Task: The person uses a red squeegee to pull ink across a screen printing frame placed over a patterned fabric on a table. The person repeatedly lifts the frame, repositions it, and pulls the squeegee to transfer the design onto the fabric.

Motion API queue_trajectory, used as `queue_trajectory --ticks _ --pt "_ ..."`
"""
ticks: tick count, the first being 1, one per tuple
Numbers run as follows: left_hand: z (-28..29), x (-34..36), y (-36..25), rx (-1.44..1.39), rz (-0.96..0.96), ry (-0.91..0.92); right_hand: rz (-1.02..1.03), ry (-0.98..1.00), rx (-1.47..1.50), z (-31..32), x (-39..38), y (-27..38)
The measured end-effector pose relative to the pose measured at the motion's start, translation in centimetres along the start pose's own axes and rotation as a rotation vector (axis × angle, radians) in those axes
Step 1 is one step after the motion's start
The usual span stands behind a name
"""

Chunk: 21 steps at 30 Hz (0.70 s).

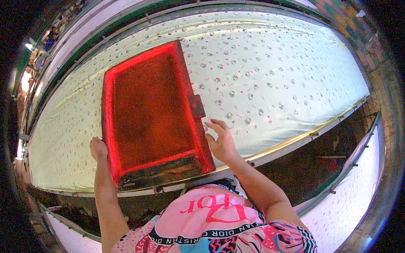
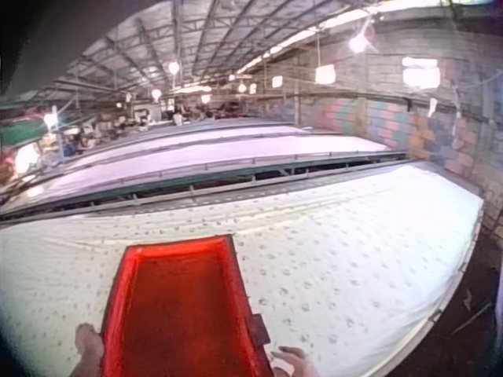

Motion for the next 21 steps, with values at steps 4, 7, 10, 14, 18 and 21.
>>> queue_trajectory --ticks 4,7,10,14,18,21 --pt "-1.7 0.6 1.1 -0.118 0.038 0.079 -0.252 0.089 0.163 -1.7 3.4 -4.4" --pt "-2.8 0.9 2.1 -0.284 0.081 0.159 -0.445 0.177 0.347 -3.8 5.1 -5.3" --pt "-3.3 0.7 2.1 -0.409 0.101 0.148 -0.518 0.217 0.446 -4.7 6.4 -3.6" --pt "-3.7 0.4 2.6 -0.490 0.145 0.167 -0.544 0.239 0.284 -5.4 7.6 -1.2" --pt "-4.2 0.8 2.8 -0.561 0.166 0.208 -0.548 0.232 0.426 -4.7 7.8 0.2" --pt "-6.3 2.4 5.6 -0.689 0.162 0.215 -0.478 0.250 0.474 -3.9 7.9 2.7"
Point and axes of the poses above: each hand's wrist, its own x-axis towards the middle knuckle, its own z-axis out of the back of the hand, y = z × x, the point moved 9 cm from there along x, towards the middle knuckle, and after that the axes turned 5 degrees about -z, right-handed, at the moved point
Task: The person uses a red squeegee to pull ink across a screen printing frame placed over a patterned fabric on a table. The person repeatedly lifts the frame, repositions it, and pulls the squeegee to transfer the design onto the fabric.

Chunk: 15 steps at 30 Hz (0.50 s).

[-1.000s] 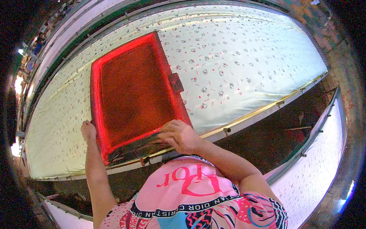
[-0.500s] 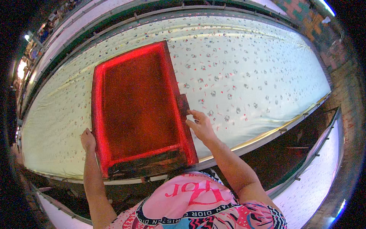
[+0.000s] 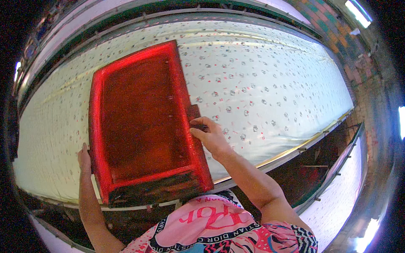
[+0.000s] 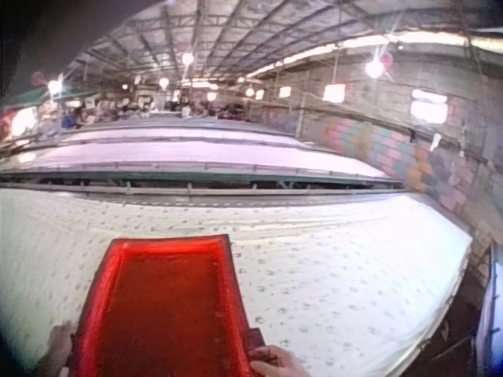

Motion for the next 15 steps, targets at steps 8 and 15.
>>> queue_trajectory --ticks 8,15 --pt "-4.0 -4.2 -7.4 -0.489 0.181 0.126 0.186 -0.086 -0.049 8.2 0.7 4.9" --pt "-13.7 -12.4 -22.6 -0.875 0.222 0.280 0.218 -0.260 -0.122 26.4 1.4 7.0"
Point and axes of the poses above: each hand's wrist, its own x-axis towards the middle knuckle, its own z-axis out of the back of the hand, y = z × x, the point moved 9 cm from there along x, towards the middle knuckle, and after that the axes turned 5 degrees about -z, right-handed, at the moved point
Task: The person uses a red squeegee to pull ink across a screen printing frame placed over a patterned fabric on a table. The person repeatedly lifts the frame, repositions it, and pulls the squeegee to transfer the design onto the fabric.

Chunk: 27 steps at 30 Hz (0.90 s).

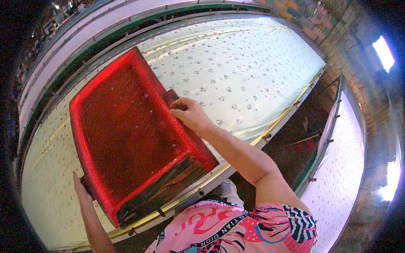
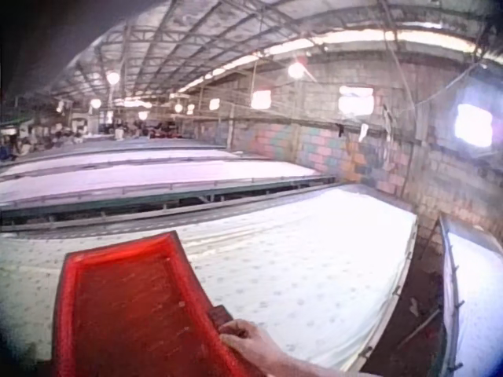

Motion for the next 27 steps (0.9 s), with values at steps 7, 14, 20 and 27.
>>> queue_trajectory --ticks 7,14,20,27 --pt "-17.5 -7.3 3.5 0.025 -0.028 -0.003 -0.028 -0.078 0.045 17.7 4.8 -5.1" --pt "-34.8 -15.6 8.8 -0.031 0.010 -0.019 -0.098 -0.147 0.157 34.3 9.2 -11.8" --pt "-43.2 -20.2 10.6 0.039 -0.034 -0.061 -0.103 -0.160 0.227 43.2 11.2 -14.7" --pt "-47.6 -21.9 11.7 0.105 -0.078 -0.135 -0.147 -0.169 0.284 48.7 12.1 -16.5"
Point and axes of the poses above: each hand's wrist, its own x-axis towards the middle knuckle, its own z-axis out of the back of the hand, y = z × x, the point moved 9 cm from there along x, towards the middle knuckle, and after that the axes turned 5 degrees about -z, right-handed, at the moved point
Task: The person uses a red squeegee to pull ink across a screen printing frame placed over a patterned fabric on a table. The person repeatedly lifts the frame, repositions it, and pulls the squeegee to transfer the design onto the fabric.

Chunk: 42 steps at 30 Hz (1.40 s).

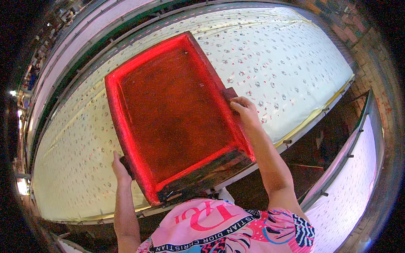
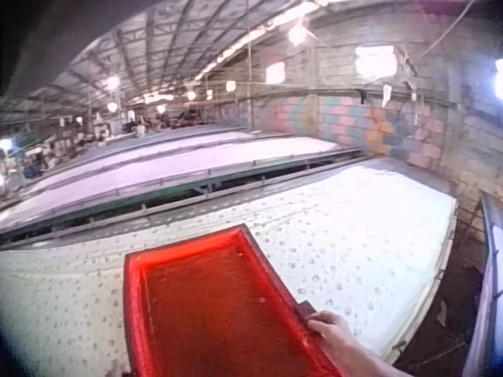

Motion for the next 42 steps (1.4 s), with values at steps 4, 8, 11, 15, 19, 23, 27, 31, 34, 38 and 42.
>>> queue_trajectory --ticks 4,8,11,15,19,23,27,31,34,38,42 --pt "-2.4 -1.5 -0.4 0.018 -0.015 0.086 -0.002 0.008 -0.011 2.2 0.9 0.0" --pt "-3.4 -2.0 -0.9 0.035 -0.038 0.130 -0.005 0.050 -0.046 3.1 0.8 -0.4" --pt "-3.3 -1.1 -0.5 0.058 -0.103 0.148 0.259 -0.030 -0.519 2.3 -1.2 1.2" --pt "-1.7 0.4 1.7 0.088 -0.089 0.073 0.716 0.119 -1.121 -5.1 -11.4 5.7" --pt "-2.7 0.7 2.0 0.199 -0.081 0.048 0.601 0.932 -1.028 -9.6 -20.9 -1.0" --pt "-1.9 1.0 2.3 0.455 -0.092 -0.022 0.796 0.789 -1.259 -10.8 -23.4 -2.6" --pt "-2.5 -0.1 0.9 0.549 -0.160 -0.013 0.867 0.619 -1.245 -12.5 -23.7 -0.1" --pt "-2.0 0.7 1.4 0.519 -0.226 -0.008 0.805 0.679 -1.352 -17.3 -23.4 -1.1" --pt "-3.1 -0.2 0.0 0.503 -0.197 0.086 0.639 0.728 -1.485 -18.7 -21.4 -2.7" --pt "-2.5 -0.3 -0.7 0.537 -0.285 0.045 0.521 0.735 -1.504 -19.5 -22.2 -0.9" --pt "-3.2 -0.1 -0.2 0.496 -0.328 0.097 0.511 0.664 -1.591 -18.8 -24.6 -2.0"
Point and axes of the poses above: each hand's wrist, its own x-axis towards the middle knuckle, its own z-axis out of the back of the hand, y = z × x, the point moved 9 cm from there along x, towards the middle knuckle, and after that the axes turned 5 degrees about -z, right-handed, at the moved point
